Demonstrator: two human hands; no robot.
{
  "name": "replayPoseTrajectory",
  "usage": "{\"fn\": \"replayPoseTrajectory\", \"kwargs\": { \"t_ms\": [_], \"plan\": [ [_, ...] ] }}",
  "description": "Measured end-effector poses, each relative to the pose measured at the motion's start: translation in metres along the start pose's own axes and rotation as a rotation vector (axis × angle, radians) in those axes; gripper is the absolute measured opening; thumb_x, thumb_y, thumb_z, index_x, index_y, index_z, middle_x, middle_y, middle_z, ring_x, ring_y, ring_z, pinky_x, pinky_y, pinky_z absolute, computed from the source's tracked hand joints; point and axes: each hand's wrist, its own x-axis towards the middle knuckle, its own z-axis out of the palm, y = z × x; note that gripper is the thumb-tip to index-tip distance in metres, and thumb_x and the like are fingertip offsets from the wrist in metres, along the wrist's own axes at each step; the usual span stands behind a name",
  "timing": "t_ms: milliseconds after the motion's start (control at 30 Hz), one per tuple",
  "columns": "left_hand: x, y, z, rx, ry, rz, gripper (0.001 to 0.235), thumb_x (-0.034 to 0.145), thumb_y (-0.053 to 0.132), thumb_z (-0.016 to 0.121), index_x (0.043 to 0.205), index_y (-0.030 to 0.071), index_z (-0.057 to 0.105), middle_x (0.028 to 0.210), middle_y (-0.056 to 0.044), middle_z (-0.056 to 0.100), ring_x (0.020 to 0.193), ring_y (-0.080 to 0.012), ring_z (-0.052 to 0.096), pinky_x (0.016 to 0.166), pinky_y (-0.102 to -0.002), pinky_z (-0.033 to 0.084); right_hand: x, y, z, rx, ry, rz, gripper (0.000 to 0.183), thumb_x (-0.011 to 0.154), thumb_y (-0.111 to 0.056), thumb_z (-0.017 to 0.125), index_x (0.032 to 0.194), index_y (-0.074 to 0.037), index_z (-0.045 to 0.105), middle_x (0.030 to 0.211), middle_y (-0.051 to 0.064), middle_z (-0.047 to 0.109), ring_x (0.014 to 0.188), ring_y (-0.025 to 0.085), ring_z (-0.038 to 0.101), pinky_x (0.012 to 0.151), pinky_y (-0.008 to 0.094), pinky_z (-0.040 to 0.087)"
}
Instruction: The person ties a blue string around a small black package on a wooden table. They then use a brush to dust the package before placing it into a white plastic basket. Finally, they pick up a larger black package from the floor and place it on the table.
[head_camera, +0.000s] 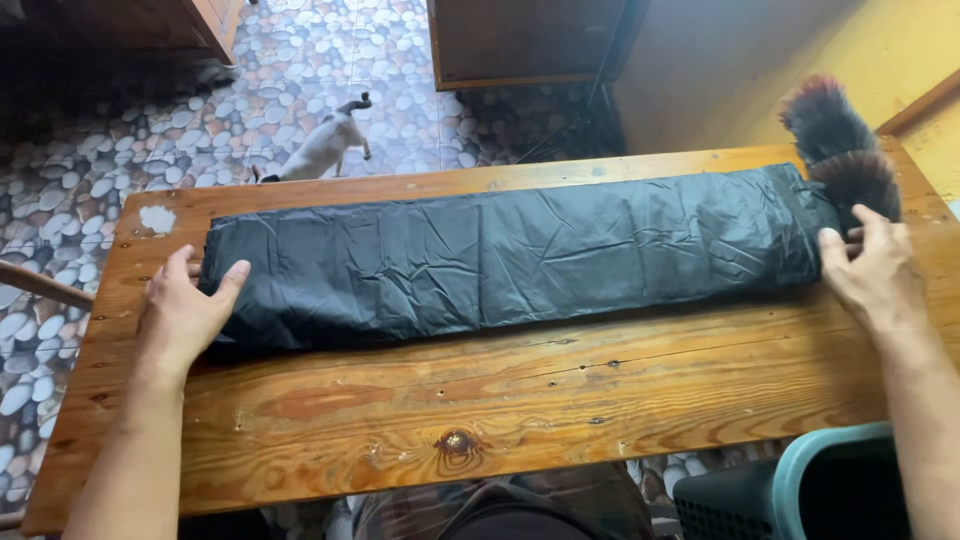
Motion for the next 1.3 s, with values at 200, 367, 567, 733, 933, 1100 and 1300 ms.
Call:
{"fn": "replayPoseTrajectory", "kwargs": {
  "t_ms": [200,367,567,733,933,1100,1300],
  "plan": [
    [0.027,-0.005,0.012,-0.049,-0.043,-0.1,0.066,0.092,0.065,0.066,0.125,0.008,0.071,0.12,-0.017,0.073,0.112,-0.0407,0.066,0.093,-0.049,0.048,0.028,-0.02,0.02,0.027,-0.145,0.171,0.085,0.101,-0.062,0.051,0.156,0.003,0.045,0.138,0.039,0.055,0.13,0.051,0.047,0.111,0.053,0.032],
    [0.018,0.004,0.005,-0.148,-0.068,-0.101,0.052,0.095,0.054,0.071,0.115,0.006,0.073,0.109,-0.016,0.075,0.1,-0.034,0.068,0.085,-0.045,0.05,0.041,-0.01,0.019,0.063,-0.257,0.243,0.077,0.098,-0.07,0.059,0.124,0.002,0.059,0.116,0.023,0.055,0.107,0.039,0.05,0.093,0.045,0.037],
    [0.034,-0.019,0.021,-0.509,0.071,-0.001,0.037,0.093,0.038,0.077,0.114,0.01,0.065,0.11,-0.006,0.071,0.098,-0.0159,0.064,0.083,-0.031,0.051,0.052,0.012,0.03,0.075,-0.258,0.164,0.072,0.104,-0.067,0.064,0.118,0.003,0.076,0.111,0.027,0.076,0.101,0.04,0.068,0.082,0.046,0.048],
    [0.04,-0.029,0.026,-0.822,0.042,0.019,0.02,0.096,0.028,0.075,0.101,0.016,0.06,0.098,0.001,0.07,0.086,-0.006,0.063,0.076,-0.022,0.052,0.101,0.106,0.12,0.327,-0.025,0.17,0.078,0.108,-0.062,0.079,0.14,0.006,0.057,0.134,0.028,0.056,0.11,0.035,0.061,0.082,0.046,0.05],
    [0.042,-0.036,0.028,-1.02,-0.02,0.036,0.028,0.095,0.026,0.08,0.113,0.012,0.063,0.088,0.004,0.059,0.081,-0.0089,0.065,0.069,-0.022,0.061,0.112,0.101,0.129,0.597,-0.171,0.14,0.051,0.111,-0.051,0.078,0.132,-0.008,0.06,0.115,0.014,0.067,0.095,0.02,0.066,0.078,0.037,0.055],
    [0.064,-0.066,0.043,-0.982,0.013,0.17,0.047,0.098,0.015,0.071,0.135,0.007,0.044,0.129,-0.013,0.06,0.119,-0.0145,0.061,0.103,-0.027,0.054,0.057,0.028,0.037,0.585,-0.344,0.38,0.05,0.104,-0.059,0.072,0.109,-0.008,0.07,0.093,0.002,0.069,0.073,0.014,0.061,0.057,0.029,0.042],
    [0.069,-0.098,0.036,-0.858,-0.169,0.054,0.028,0.112,0.029,0.062,0.133,0.011,0.061,0.126,-0.004,0.068,0.107,-0.0094,0.064,0.097,-0.026,0.054,0.044,0.014,0.007,0.693,-0.332,0.567,0.075,0.107,-0.078,0.042,0.121,-0.006,0.06,0.106,0.006,0.062,0.089,0.018,0.062,0.073,0.032,0.05]
  ]
}}
